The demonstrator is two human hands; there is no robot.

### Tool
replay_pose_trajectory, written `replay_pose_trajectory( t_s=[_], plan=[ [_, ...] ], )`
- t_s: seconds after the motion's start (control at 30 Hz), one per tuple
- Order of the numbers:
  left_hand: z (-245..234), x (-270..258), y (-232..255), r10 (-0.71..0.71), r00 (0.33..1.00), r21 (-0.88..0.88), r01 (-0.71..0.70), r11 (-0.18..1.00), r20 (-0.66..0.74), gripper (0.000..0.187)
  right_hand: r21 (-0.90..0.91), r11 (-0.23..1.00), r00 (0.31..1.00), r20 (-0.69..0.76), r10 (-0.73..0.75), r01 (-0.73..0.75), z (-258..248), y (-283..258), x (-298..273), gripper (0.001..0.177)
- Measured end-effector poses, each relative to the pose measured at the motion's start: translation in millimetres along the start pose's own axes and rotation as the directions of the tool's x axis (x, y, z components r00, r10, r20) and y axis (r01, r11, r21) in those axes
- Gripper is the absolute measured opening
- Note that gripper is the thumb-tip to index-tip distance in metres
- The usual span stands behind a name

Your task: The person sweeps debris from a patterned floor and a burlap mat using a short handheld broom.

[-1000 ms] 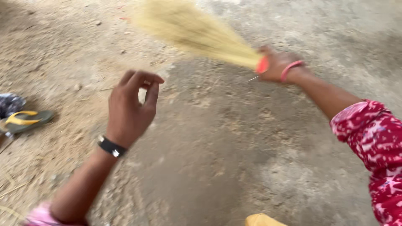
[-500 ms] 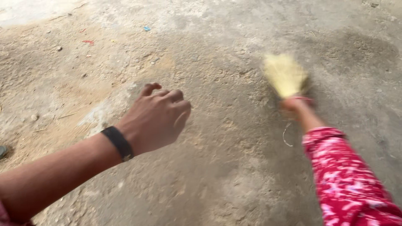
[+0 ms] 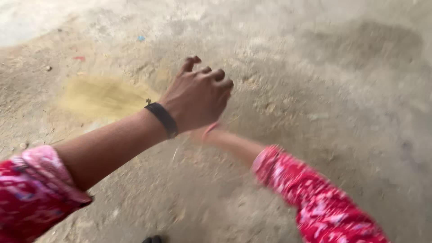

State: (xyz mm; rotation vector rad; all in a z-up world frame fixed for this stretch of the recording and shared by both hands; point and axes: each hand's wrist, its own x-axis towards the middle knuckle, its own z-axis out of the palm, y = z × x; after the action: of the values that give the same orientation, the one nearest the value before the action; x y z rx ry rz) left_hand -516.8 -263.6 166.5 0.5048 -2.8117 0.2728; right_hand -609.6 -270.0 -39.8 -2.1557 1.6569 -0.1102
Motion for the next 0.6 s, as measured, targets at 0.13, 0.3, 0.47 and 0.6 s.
replay_pose_trajectory(
  t_s=[0.13, 0.3, 0.47, 0.6],
  plan=[
    [38.0, -26.8, -19.8, -0.069, 0.993, 0.042, 0.066, 0.997, 0.097, 0.019, 0.073, 0.917, 0.886, -0.239, 0.397, -0.391, -7.1, 116.8, -13.9, 0.036],
    [88.7, -14.8, -60.3, -0.242, 0.920, -0.063, 0.274, 0.960, 0.308, 0.027, 0.199, 0.501, 0.393, -0.408, 0.824, -0.842, -20.5, 280.6, -151.0, 0.041],
    [132.3, 16.9, -79.5, -0.269, 0.880, -0.241, 0.381, 0.893, 0.392, 0.026, 0.154, 0.095, 0.044, -0.307, 0.951, -0.984, -33.0, 324.2, -299.4, 0.060],
    [162.0, 31.0, -66.5, -0.160, 0.912, -0.283, 0.279, 0.918, 0.378, 0.026, 0.109, 0.030, 0.009, -0.184, 0.983, -0.994, -16.9, 297.1, -331.4, 0.057]
  ],
)
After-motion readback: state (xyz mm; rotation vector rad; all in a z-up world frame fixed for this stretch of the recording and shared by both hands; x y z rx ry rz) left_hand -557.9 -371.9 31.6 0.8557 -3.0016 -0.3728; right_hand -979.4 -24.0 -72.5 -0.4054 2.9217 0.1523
